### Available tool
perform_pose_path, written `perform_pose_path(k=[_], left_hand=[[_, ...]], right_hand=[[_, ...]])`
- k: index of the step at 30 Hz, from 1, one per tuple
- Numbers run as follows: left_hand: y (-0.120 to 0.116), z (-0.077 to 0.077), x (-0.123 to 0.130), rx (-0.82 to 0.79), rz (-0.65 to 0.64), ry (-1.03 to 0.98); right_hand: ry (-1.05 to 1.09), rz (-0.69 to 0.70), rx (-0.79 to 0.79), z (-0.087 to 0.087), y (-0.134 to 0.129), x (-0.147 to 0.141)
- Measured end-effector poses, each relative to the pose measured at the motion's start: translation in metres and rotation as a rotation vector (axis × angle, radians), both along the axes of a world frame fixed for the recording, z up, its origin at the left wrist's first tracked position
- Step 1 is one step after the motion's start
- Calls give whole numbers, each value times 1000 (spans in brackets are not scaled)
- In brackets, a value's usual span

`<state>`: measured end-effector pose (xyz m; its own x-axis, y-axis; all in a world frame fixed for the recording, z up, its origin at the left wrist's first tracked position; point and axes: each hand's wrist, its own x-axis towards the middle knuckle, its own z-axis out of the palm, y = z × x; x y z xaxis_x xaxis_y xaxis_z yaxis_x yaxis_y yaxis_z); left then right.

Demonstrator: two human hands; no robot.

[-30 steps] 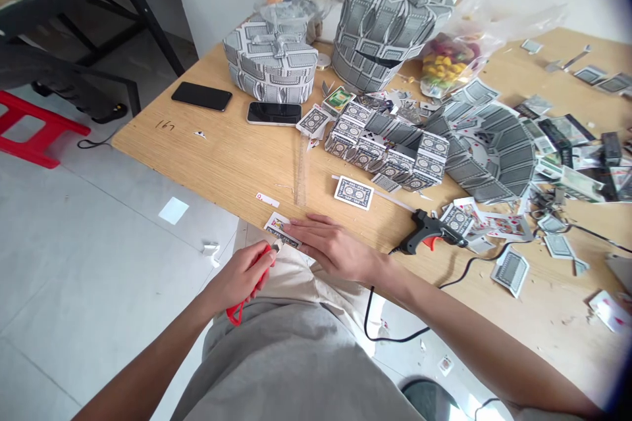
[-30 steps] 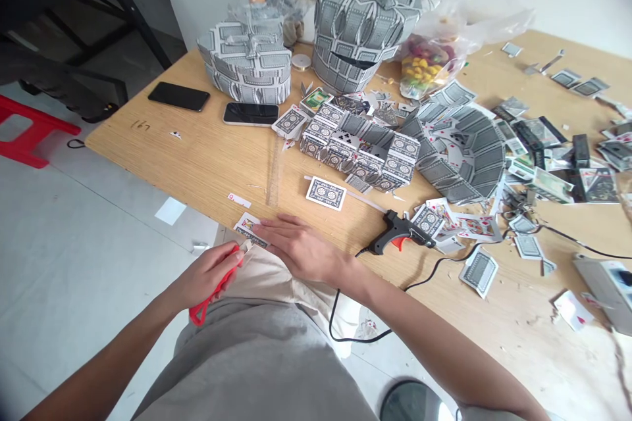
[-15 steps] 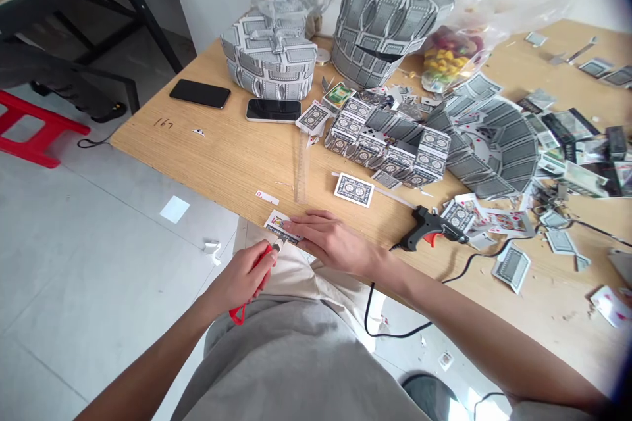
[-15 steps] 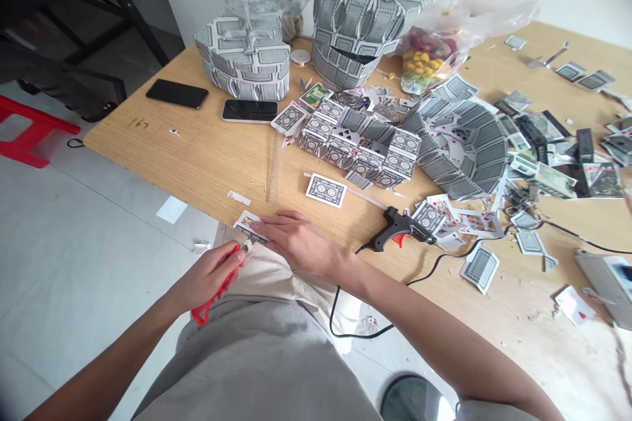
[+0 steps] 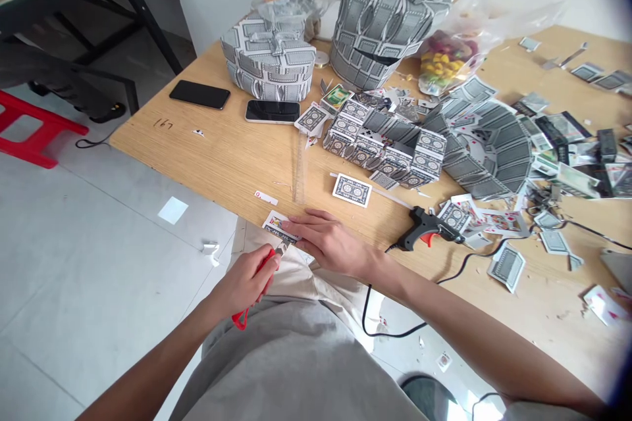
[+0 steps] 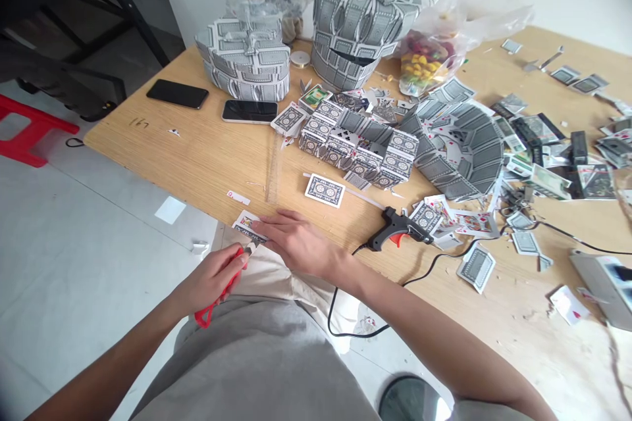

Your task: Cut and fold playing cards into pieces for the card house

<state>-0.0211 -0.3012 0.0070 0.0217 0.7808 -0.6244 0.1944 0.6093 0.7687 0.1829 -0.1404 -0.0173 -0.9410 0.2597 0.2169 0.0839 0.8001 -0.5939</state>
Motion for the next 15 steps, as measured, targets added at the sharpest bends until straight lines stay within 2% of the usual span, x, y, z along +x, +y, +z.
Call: perform_pose_path(k=[15], left_hand=[[1,-1,7,3,3,-36]], right_hand=[[15,-16,-43,-4,-2,2]])
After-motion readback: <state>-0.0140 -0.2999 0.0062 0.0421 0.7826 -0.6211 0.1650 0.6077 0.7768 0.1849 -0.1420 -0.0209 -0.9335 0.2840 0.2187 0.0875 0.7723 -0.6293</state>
